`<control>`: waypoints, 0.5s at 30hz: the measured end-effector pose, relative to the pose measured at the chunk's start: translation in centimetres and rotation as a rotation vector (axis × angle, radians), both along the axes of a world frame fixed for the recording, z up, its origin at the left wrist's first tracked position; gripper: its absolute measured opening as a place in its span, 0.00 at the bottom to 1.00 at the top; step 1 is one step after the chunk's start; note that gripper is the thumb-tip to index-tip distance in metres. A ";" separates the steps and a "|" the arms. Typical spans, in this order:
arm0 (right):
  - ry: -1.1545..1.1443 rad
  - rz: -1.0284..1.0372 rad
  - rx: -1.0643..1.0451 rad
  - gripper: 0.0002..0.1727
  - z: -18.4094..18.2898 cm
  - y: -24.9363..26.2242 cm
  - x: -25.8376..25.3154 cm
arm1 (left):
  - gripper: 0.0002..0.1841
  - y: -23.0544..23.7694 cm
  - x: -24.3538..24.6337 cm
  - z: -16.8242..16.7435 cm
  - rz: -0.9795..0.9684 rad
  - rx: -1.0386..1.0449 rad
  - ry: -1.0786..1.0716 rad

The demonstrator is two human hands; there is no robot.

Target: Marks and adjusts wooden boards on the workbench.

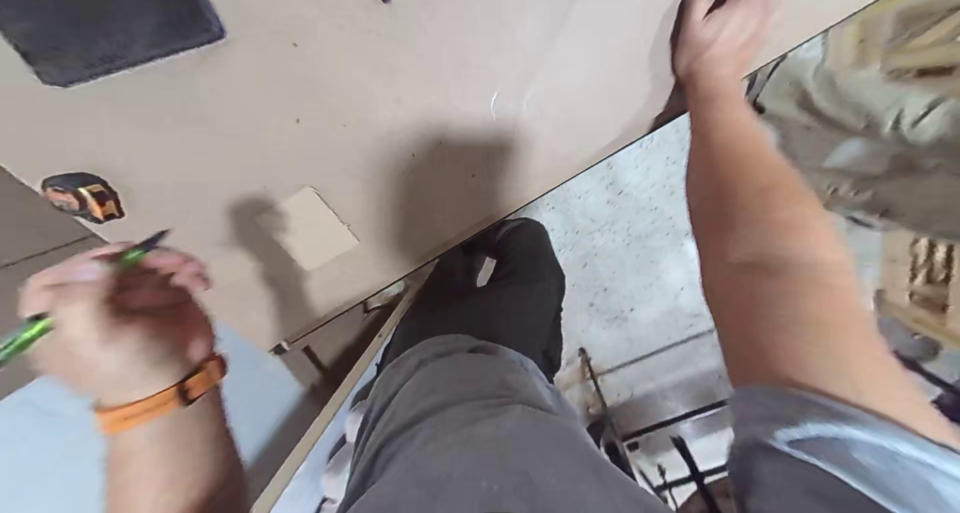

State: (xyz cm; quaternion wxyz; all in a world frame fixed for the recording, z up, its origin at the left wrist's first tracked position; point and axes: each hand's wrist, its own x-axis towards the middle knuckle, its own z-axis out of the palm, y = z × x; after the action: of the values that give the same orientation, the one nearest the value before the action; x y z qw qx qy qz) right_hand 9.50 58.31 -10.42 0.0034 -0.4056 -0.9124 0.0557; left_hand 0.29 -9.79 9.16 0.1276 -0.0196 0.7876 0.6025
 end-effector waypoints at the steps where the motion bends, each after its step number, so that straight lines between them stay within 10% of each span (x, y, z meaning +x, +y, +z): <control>1: 0.041 0.028 0.004 0.48 -0.1 0.0 0.0 | 0.17 -2.2 0.7 1.9 0.052 -0.015 0.007; 8: 0.011 -0.001 -0.013 0.53 0.6 -7.1 0.2 | 0.20 -9.3 9.1 7.6 0.130 -0.044 0.127; 11: 0.056 0.602 -0.310 0.49 3.0 -23.3 3.6 | 0.18 -8.6 10.4 7.7 0.237 -0.003 0.112; 15: -0.252 1.406 -0.993 0.24 17.1 -47.1 10.8 | 0.18 -6.6 9.4 7.4 0.210 0.107 0.137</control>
State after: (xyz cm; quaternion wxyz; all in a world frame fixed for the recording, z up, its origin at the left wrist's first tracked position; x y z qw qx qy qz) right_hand 20.29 11.26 6.73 -0.3099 0.2945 -0.8151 0.3910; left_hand 9.70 -16.42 16.59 0.0105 -0.0540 0.7547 0.6537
